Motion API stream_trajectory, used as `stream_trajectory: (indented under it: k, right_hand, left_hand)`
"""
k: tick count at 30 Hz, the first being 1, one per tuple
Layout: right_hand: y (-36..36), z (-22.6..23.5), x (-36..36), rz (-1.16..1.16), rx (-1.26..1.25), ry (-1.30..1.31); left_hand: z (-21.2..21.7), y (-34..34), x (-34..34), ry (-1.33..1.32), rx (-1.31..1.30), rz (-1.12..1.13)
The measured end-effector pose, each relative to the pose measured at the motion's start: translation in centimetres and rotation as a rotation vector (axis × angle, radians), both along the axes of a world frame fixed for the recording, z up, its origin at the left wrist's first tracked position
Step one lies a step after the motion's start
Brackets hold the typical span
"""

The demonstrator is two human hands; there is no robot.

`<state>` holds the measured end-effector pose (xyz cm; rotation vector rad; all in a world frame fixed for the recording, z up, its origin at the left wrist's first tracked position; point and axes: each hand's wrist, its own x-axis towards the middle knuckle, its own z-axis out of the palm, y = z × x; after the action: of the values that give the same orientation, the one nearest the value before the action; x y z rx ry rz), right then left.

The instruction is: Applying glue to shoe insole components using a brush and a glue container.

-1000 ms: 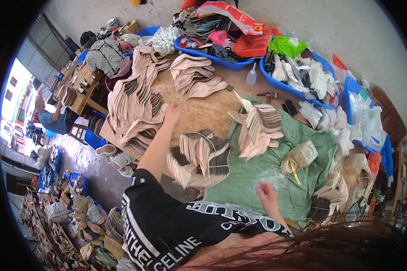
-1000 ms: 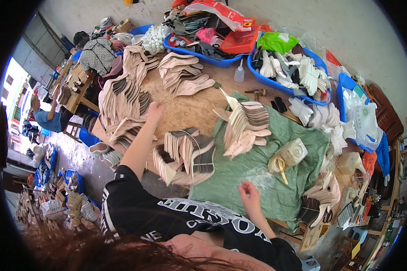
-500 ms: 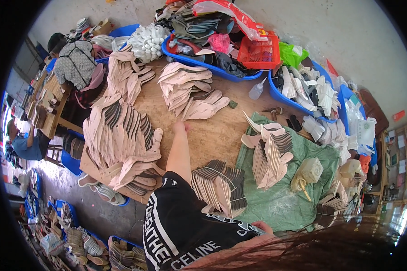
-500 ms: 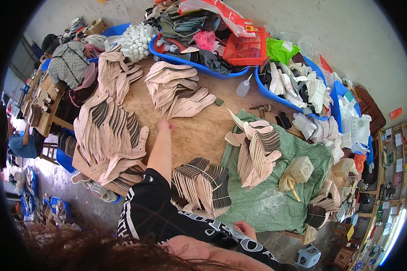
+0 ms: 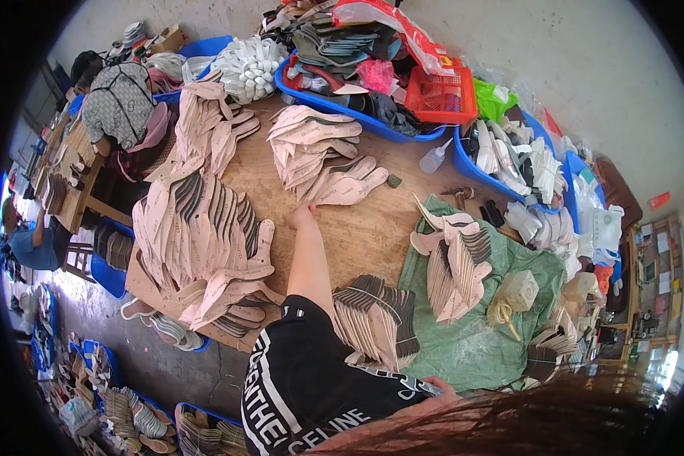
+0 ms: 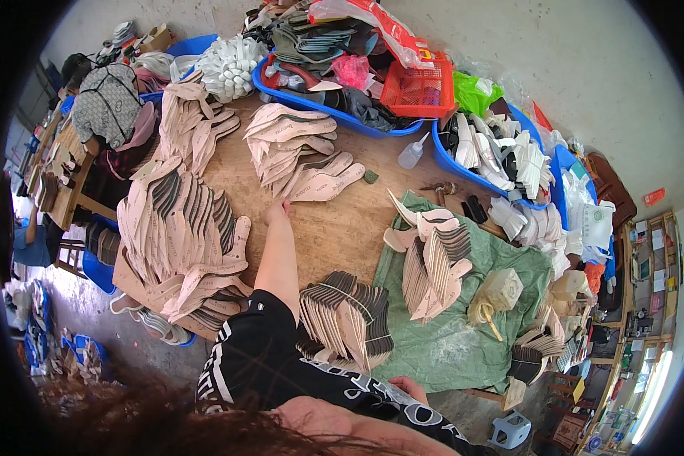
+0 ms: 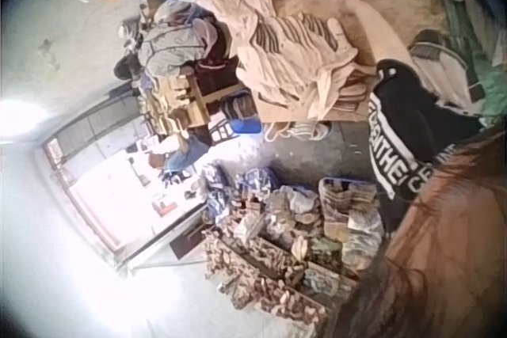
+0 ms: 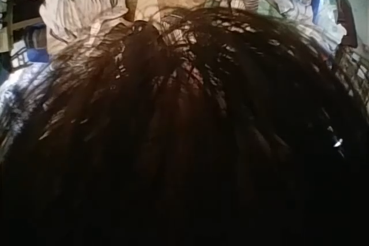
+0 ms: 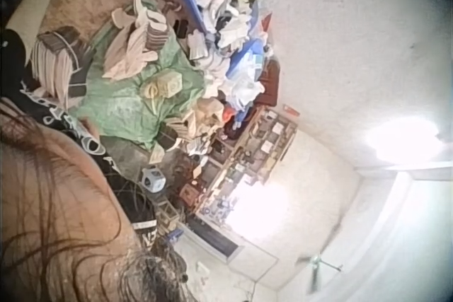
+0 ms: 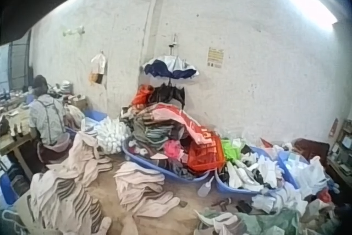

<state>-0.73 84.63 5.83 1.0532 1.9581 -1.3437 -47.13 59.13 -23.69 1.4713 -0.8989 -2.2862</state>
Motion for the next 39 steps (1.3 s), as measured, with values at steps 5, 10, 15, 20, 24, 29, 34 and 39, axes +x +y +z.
stream_trajectory:
  k: [5, 10, 15, 20, 24, 29, 34, 39]
  right_hand:
    - [3.5, -7.8, 4.8, 0.0, -0.179, 0.166]
    - [3.5, -5.3, 3.5, 0.122, -0.219, 0.158]
    - [4.1, -6.0, 4.0, 0.093, -0.247, 0.168]
    - [4.8, -7.5, 4.8, 0.024, -0.292, 0.133]
    - [4.6, -6.2, 4.4, 0.032, -0.252, 0.131]
    - [4.6, -4.7, 3.7, 0.126, -0.185, 0.136]
    - [5.4, -6.3, 4.6, 0.108, -0.282, 0.175]
    - [5.6, -6.6, 4.9, 0.117, -0.314, 0.192]
  left_hand:
    - [1.0, 1.1, 1.0, 0.19, 0.148, -0.091]
    - [0.4, -1.2, 2.4, 0.227, 0.271, -0.341]
    - [4.0, 0.3, 3.5, 0.211, 0.226, -0.808]
    - [2.7, 0.0, 3.4, 0.099, -0.163, -0.847]
    - [1.9, 0.3, 2.7, -0.163, -0.762, -0.902]
    - [3.7, 3.5, 3.3, -0.192, -0.985, -0.712]
    - [1.4, 2.6, 3.1, -0.053, -0.929, -0.599]
    - [2.5, 1.9, 3.4, -0.156, -0.942, -0.846]
